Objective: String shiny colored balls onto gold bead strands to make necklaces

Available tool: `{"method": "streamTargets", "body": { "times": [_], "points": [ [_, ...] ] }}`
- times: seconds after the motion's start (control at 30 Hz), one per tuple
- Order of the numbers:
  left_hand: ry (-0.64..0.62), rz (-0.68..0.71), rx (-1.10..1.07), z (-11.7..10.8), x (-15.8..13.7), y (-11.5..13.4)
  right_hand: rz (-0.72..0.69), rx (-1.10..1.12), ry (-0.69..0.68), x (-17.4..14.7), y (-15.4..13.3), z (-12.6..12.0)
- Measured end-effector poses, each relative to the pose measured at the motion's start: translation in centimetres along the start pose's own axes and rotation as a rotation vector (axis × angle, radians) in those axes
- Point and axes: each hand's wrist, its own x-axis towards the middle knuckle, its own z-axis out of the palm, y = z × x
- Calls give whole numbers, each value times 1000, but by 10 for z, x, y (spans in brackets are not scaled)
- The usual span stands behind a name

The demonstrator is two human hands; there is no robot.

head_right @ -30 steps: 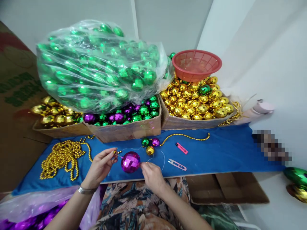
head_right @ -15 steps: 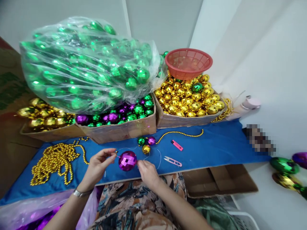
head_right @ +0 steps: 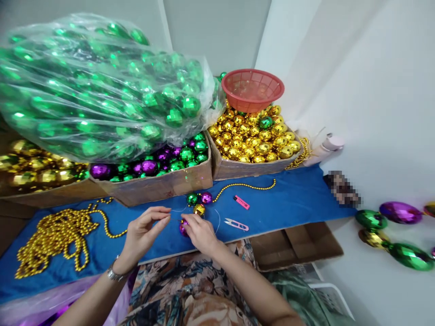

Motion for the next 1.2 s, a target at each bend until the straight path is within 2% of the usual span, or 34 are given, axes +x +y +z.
{"method": "streamTargets", "body": {
  "times": [0.1,0.27,0.33,0.53,0.63,0.77,0.87,0.93,1.03,1.13,1.2],
  "points": [
    [26,0,-54,4,-1,-1,-53,22,-3,4,-1,2],
    [137,-13,-158,9,-8,-21,-42,-56,1,3,3,-7],
    [142,8,-167,11,-8,-22,-30,-67,-25,4,3,-10],
    [130,36,-189,15,-2,-16,-56,84,-72,7,-3,-19],
    [-12,32,-46,24,-6,-32,22,142,-16,6,-3,-25],
    [-347,177,293,52,-19,-72,14,120,-10,6,-3,-26],
    [-412,241,529,72,-27,-96,21,136,9,7,-8,-30],
    [-404,241,629,77,-27,-104,65,196,47,6,-13,-40],
    [-386,237,667,71,-21,-108,163,315,140,1,-21,-71],
    [-350,242,621,57,-11,-113,215,517,328,-7,-27,-113],
    [-317,251,573,49,-3,-118,171,669,493,-11,-32,-141]
  ]
}}
